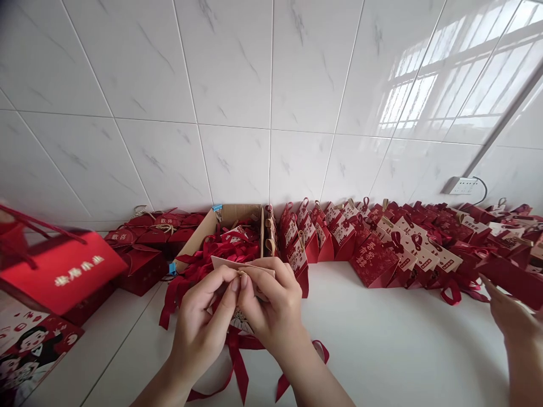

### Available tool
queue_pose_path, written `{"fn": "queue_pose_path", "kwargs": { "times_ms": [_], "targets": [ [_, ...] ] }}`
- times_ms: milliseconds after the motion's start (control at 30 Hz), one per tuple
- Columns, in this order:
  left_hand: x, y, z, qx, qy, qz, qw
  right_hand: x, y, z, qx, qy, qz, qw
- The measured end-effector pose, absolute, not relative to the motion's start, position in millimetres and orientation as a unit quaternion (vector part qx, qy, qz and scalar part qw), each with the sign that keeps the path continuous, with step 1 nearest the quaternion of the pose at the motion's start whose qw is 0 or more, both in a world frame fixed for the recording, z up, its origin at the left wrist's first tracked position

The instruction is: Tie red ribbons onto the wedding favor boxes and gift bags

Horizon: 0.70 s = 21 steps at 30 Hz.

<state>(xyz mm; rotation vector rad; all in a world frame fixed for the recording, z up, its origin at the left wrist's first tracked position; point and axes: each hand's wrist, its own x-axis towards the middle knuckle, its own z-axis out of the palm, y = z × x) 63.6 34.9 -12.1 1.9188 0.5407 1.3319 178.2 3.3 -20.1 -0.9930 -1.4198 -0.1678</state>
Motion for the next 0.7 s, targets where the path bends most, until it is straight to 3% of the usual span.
{"fn": "queue_pose_path", "kwargs": {
  "times_ms": [233, 367, 533, 700],
  "targets": [
    [65.7, 40.1, -12.3, 0.771, 0.204, 0.527, 0.293, 181.5, 7.8, -18.6, -0.415, -0.613, -0.003, 0.672],
    [45.8, 45.5, -3.5, 0.809, 0.221, 0.472, 0.273, 189.7, 11.1, -20.8, -0.432, -0.614, 0.04, 0.66],
    [23.9, 57.6, 3.8, 0.799, 0.221, 0.533, 0.168, 199.5, 9.3, -17.1, -0.421, -0.634, 0.14, 0.634],
    [24.1, 61.7, 3.4, 0.852, 0.135, 0.473, 0.179, 198.6, 5.1, -13.5, -0.364, -0.677, 0.243, 0.592]
  ]
}}
